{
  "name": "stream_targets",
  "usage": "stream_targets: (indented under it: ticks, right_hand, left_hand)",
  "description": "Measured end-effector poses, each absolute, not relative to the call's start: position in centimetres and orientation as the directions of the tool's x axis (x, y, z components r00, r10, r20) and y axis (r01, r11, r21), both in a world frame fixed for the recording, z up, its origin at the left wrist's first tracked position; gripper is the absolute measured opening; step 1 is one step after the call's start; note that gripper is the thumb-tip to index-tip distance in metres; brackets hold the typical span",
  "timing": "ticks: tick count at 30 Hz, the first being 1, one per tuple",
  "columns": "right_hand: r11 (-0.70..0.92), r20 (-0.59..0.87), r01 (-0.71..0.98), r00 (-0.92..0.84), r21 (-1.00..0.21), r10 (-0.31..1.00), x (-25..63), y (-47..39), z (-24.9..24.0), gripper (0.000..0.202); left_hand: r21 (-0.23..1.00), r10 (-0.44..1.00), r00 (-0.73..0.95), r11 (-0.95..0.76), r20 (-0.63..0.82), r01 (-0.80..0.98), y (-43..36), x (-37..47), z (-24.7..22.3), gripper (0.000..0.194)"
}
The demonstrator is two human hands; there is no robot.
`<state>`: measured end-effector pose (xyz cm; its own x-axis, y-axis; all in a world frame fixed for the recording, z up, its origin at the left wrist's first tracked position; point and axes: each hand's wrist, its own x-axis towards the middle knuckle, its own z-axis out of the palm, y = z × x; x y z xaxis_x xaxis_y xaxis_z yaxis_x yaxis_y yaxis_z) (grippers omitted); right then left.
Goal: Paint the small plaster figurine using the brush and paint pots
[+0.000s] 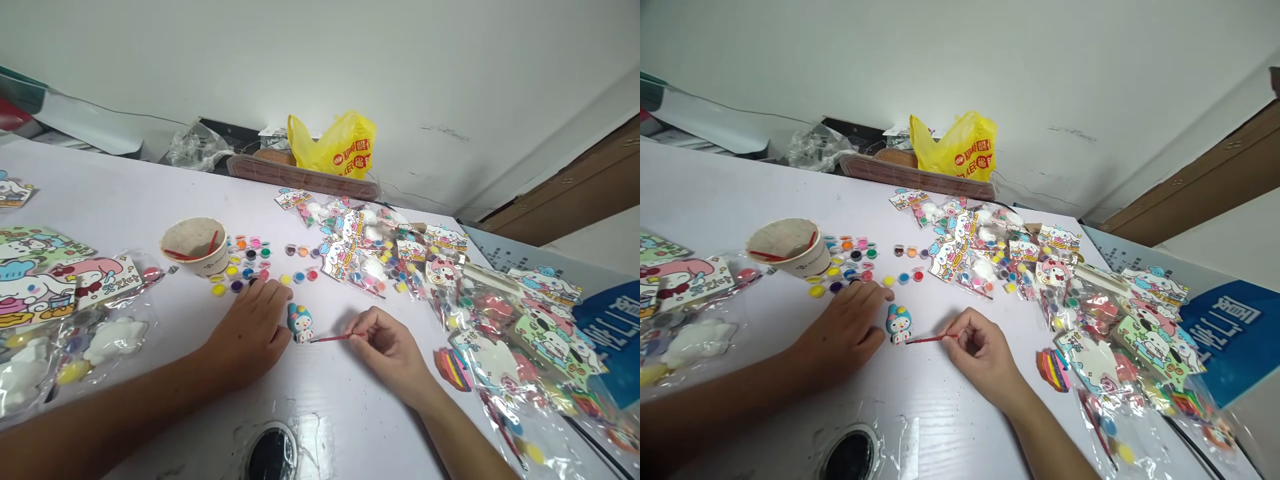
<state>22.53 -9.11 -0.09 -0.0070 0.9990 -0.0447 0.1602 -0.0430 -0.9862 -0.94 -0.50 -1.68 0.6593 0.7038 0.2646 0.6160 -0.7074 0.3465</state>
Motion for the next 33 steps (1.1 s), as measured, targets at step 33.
stream_targets:
  ticks: [33]
  right_hand:
    - [0.099,0.094,0.252,-0.031,-0.963,0.995,22.14,-9.63,0.33,0.011]
  left_hand:
    - [0.339,0.682,0.666,-0.73,0.303,0.593,-0.26,-0.98,-1.71,0.035]
